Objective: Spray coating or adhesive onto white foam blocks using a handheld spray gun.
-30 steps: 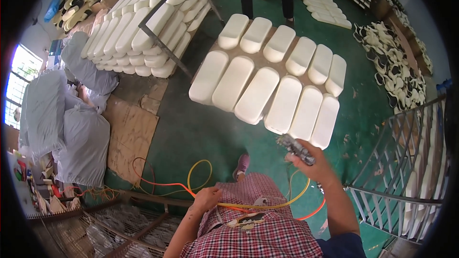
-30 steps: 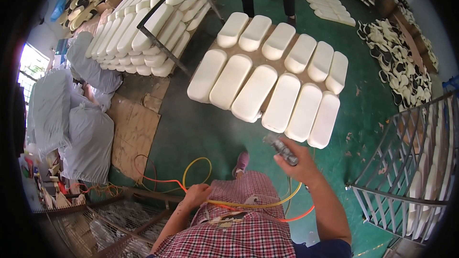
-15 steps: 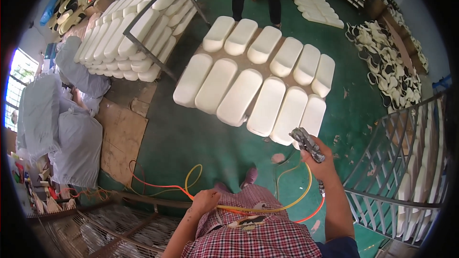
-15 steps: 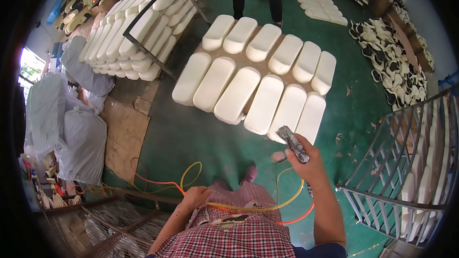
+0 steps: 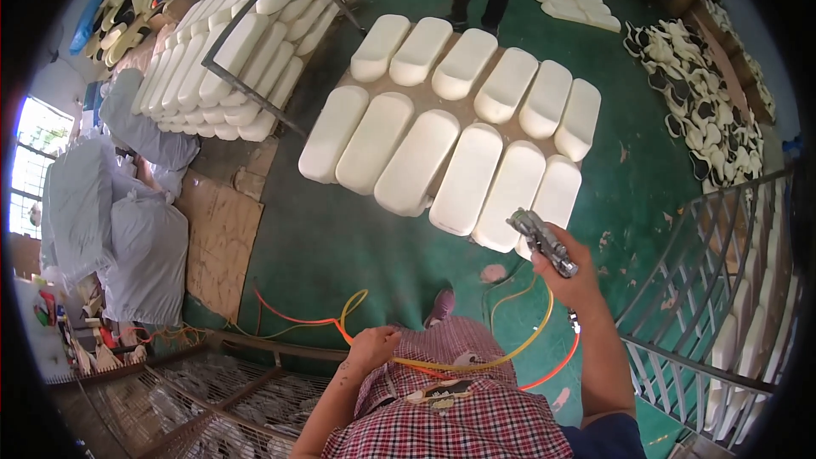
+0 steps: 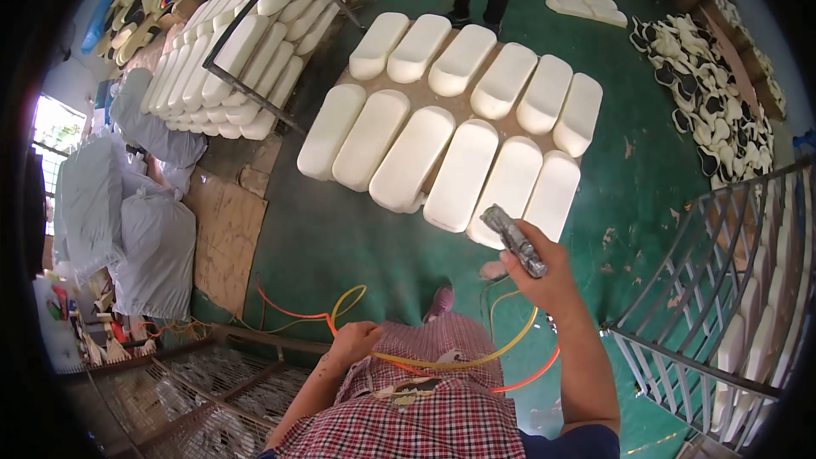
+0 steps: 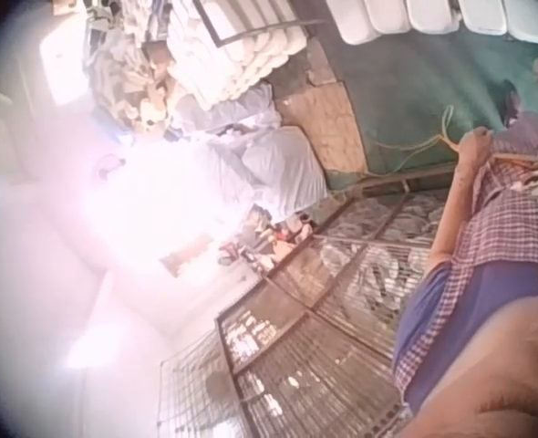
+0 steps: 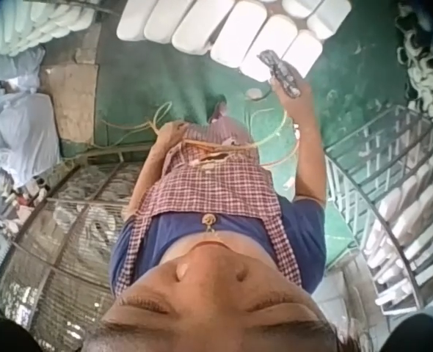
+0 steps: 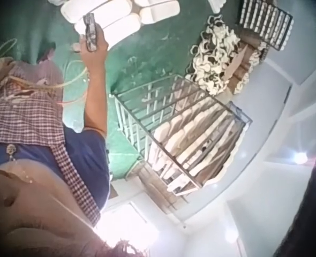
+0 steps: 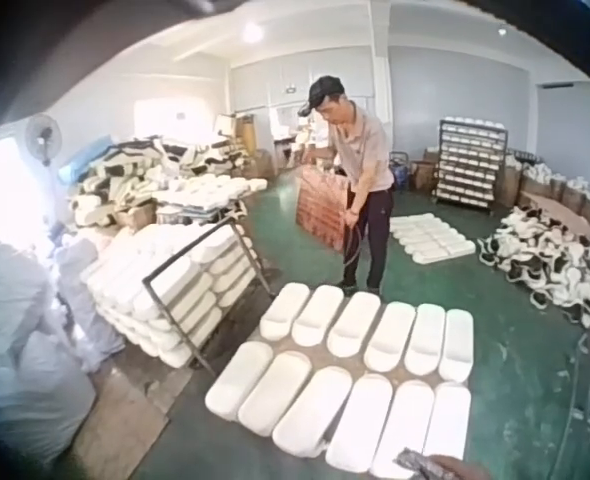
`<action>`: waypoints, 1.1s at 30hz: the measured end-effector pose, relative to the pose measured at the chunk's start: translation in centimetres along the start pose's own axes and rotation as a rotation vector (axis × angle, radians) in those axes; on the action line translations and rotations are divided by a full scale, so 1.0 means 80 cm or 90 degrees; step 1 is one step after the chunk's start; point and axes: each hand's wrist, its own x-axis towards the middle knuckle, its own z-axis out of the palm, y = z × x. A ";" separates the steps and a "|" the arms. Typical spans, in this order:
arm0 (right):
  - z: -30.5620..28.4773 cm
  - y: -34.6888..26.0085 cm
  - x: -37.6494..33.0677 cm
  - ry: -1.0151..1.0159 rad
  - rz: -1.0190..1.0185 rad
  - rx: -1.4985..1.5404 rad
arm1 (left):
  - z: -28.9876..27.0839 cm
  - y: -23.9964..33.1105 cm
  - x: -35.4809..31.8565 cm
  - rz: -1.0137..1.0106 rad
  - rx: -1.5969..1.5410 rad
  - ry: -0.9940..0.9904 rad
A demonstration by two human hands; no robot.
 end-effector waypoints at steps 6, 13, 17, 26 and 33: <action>0.001 0.019 -0.015 0.055 0.038 0.001 | 0.007 -0.008 -0.001 0.010 0.001 -0.005; 0.039 -0.005 -0.048 -0.048 0.019 0.004 | 0.017 -0.038 -0.029 -0.011 -0.020 0.005; 0.042 0.003 -0.049 0.038 0.055 0.041 | 0.019 -0.053 -0.051 -0.016 -0.016 0.010; 0.052 0.003 -0.109 0.013 0.041 -0.032 | 0.026 -0.072 -0.086 -0.018 -0.032 -0.030; 0.074 -0.028 -0.147 -0.137 0.005 -0.045 | 0.039 -0.085 -0.097 -0.013 -0.010 -0.032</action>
